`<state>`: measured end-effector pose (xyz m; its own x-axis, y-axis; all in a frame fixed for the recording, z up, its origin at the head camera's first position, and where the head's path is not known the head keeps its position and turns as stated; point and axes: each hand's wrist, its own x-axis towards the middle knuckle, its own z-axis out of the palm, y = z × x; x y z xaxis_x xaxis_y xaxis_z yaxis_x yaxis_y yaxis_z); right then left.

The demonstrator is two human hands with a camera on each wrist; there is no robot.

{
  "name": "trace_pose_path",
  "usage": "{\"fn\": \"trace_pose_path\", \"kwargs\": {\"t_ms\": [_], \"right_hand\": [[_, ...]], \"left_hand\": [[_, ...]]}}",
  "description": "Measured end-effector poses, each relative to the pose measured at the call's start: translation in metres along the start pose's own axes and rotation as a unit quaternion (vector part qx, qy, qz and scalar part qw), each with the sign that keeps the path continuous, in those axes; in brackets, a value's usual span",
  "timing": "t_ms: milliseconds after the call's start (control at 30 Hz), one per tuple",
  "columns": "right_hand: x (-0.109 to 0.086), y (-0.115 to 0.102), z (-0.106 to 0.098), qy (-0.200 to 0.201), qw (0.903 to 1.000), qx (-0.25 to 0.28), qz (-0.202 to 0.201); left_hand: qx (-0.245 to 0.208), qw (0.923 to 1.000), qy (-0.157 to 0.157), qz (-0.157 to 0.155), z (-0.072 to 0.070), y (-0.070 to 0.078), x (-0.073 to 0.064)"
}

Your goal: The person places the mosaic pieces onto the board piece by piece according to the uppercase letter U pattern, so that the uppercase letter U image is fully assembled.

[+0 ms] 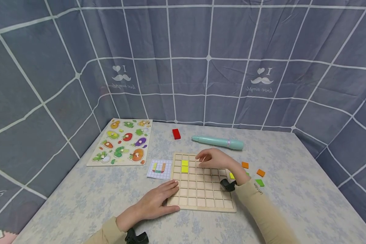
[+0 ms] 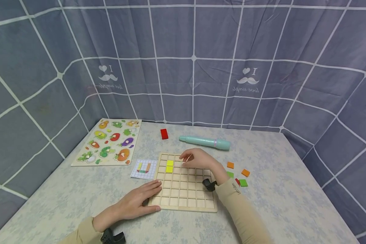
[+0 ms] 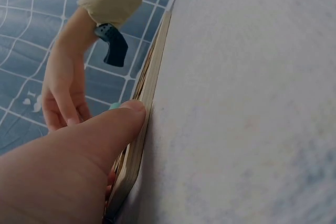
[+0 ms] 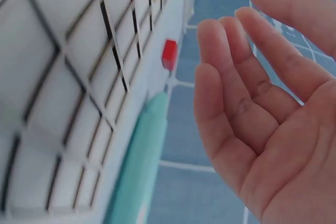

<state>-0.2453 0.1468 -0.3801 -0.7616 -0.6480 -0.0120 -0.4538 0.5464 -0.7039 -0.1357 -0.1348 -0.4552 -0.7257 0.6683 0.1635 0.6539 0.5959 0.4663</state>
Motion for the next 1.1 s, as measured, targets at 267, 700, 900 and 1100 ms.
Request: {"fn": "trace_pose_path", "kwargs": {"t_ms": [267, 700, 900, 1100], "right_hand": [[-0.028, 0.015, -0.02, 0.037, 0.9993, -0.006, 0.002], [-0.066, 0.041, -0.028, 0.076, 0.9963, 0.008, 0.04], [-0.076, 0.052, -0.025, 0.085, 0.995, 0.002, 0.054], [-0.083, 0.063, -0.022, 0.083, 0.9951, -0.014, 0.052]], "left_hand": [[-0.002, 1.0, 0.003, 0.005, 0.0, 0.0, -0.001], [0.004, 0.9999, 0.007, 0.009, 0.0, 0.001, -0.001], [0.006, 0.9999, 0.011, 0.011, 0.0, 0.001, -0.001], [0.002, 0.9999, 0.011, 0.011, 0.0, 0.001, -0.001]]}}
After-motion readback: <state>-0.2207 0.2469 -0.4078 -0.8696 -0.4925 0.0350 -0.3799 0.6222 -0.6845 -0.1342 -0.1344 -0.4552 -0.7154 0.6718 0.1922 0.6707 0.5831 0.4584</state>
